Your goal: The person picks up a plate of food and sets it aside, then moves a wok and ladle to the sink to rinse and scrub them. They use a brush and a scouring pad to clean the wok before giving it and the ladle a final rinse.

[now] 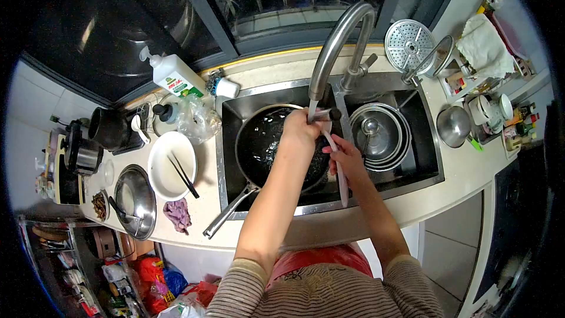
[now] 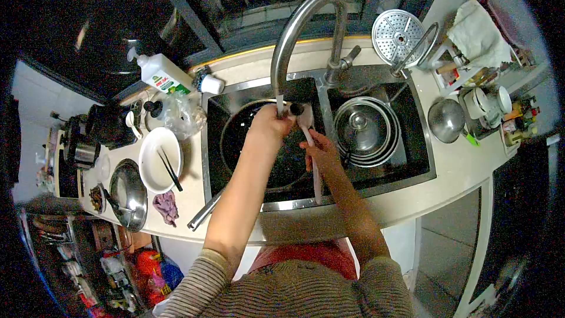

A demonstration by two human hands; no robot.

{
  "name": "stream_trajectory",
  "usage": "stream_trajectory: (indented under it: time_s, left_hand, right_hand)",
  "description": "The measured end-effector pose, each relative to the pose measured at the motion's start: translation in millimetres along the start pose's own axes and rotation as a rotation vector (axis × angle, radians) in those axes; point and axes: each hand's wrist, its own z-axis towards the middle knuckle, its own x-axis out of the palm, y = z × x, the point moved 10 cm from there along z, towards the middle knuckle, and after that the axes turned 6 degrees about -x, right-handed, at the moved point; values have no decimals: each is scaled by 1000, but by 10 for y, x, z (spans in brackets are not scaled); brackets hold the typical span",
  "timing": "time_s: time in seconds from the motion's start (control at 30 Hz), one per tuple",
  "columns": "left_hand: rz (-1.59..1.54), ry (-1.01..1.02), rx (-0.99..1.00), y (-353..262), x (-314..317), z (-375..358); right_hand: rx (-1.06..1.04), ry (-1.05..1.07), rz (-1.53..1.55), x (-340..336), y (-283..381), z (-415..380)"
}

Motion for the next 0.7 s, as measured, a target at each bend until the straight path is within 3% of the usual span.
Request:
stream_trajectory:
  time_s: [0.03, 0.17, 0.33, 0.4, 0.43, 0.57, 0.6, 0.63, 0.7]
  left_hand:
    - [-121, -44, 3, 26, 22, -2]
    - [300, 38, -29, 142, -168, 3]
    - [526, 30, -106, 175, -989, -339]
    - [594, 35, -86, 98, -1246, -498]
    - [550, 37, -127, 98, -1422, -438]
    - [458, 32, -297, 184, -1904, -302]
    - [401, 30, -314, 205, -1964, -286]
    - [368, 33, -317, 203, -1979, -288]
    - [303, 35, -323, 171, -2011, -287]
  right_hand:
    - [-8, 8, 19, -12, 5, -26]
    - [-15, -14, -11, -26, 57, -123]
    - [4, 94, -241, 22, -39, -279]
    - [122, 224, -347, 235, -214, -433]
    - [180, 292, -403, 345, -330, -517]
    - [-204, 306, -882, 391, -637, -171]
    - [-137, 317, -1066, 299, -807, 40]
    - [-215, 240, -1055, 231, -861, 159]
    - [-141, 294, -1049, 415, -683, -38]
